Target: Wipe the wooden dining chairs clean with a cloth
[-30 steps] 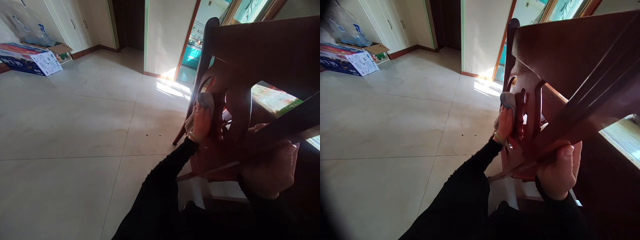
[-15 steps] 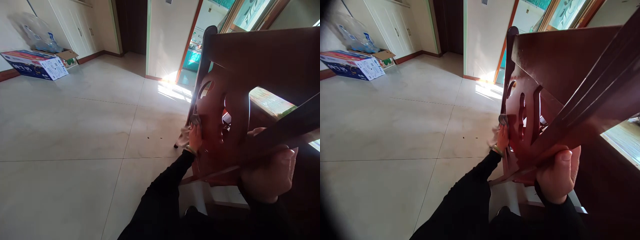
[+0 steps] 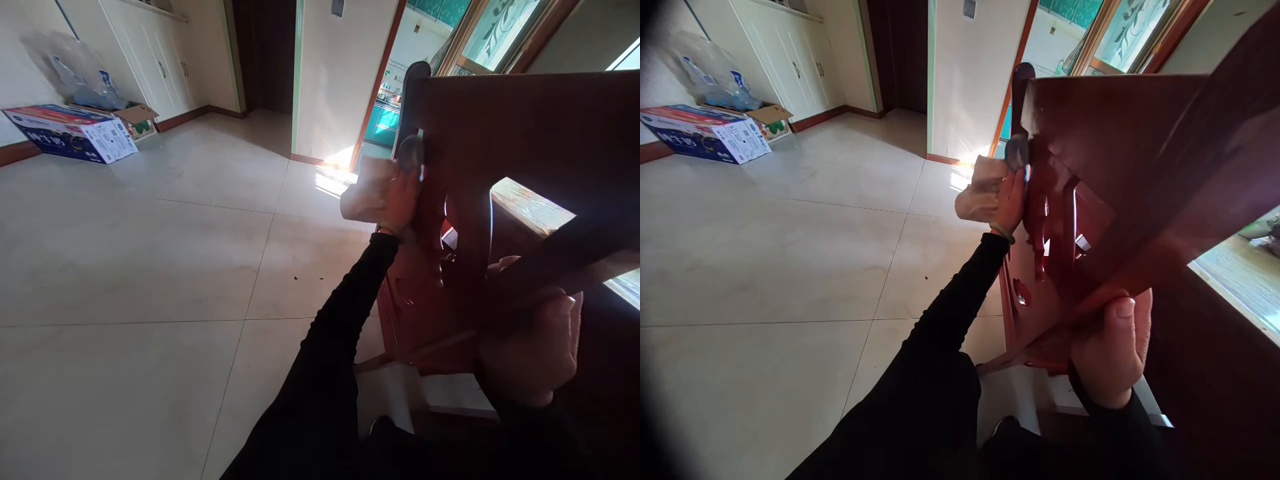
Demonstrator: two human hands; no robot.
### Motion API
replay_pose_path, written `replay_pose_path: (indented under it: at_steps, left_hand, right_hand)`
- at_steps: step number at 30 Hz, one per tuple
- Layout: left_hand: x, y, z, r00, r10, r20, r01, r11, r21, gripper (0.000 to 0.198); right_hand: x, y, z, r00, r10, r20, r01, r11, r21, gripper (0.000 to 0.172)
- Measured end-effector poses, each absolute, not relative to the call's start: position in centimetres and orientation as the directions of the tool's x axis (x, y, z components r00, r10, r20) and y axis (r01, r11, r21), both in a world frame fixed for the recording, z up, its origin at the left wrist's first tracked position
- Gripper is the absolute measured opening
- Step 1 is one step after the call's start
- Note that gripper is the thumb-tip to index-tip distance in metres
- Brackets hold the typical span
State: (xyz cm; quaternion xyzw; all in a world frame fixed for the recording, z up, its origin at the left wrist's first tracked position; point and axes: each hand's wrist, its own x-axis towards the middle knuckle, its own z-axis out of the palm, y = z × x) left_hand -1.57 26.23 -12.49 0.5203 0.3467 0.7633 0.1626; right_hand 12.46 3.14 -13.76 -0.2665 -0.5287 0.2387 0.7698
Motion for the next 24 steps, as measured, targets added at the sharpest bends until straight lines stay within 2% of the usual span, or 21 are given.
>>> replay_pose_path:
  at_steps: [3, 7, 10, 13, 14, 18, 21, 24]
  left_hand:
    - [-1.2, 28.5, -17.6, -0.435, 0.705, 0.56, 0.066, -0.595, 0.801, 0.039]
    - [0.7, 26.2, -24.7, -0.434, 0.796, 0.421, 0.021, -0.459, 0.888, 0.045]
    - [1.3, 24.0, -27.1, -0.427, 0.842, 0.33, -0.006, -0.368, 0.93, 0.048]
    - [0.0, 24.3, -24.0, -0.499, 0.783, 0.372, 0.011, -0.424, 0.906, 0.048]
    - [-0.7, 25.1, -21.8, -0.544, 0.727, 0.418, 0.033, -0.48, 0.877, 0.046]
    - [-3.3, 29.5, -12.7, -0.512, 0.542, 0.666, 0.137, -0.714, 0.687, 0.045]
    - [-3.7, 31.7, -11.6, -0.462, 0.664, 0.588, 0.109, -0.616, 0.78, 0.049]
    - [-3.1, 31.9, -15.6, -0.441, 0.763, 0.472, 0.074, -0.493, 0.867, 0.047]
  right_hand:
    - [12.8, 3.6, -14.1, 0.306, 0.632, 0.712, -0.086, 0.763, -0.641, 0.025]
    - [13.2, 3.9, -14.4, 0.308, 0.622, 0.72, -0.077, 0.771, -0.633, 0.025]
    - [13.1, 3.6, -14.3, 0.299, 0.653, 0.696, -0.109, 0.748, -0.654, 0.023]
    - [12.9, 3.2, -14.1, 0.301, 0.672, 0.677, -0.11, 0.729, -0.675, 0.026]
    - [12.8, 3.1, -14.0, 0.301, 0.671, 0.677, -0.1, 0.729, -0.677, 0.027]
    - [12.7, 3.0, -13.9, 0.308, 0.667, 0.678, -0.085, 0.73, -0.679, 0.026]
    - [12.8, 3.0, -14.0, 0.326, 0.683, 0.654, -0.104, 0.713, -0.693, 0.027]
    - [12.8, 3.0, -14.1, 0.301, 0.689, 0.659, -0.117, 0.712, -0.692, 0.028]
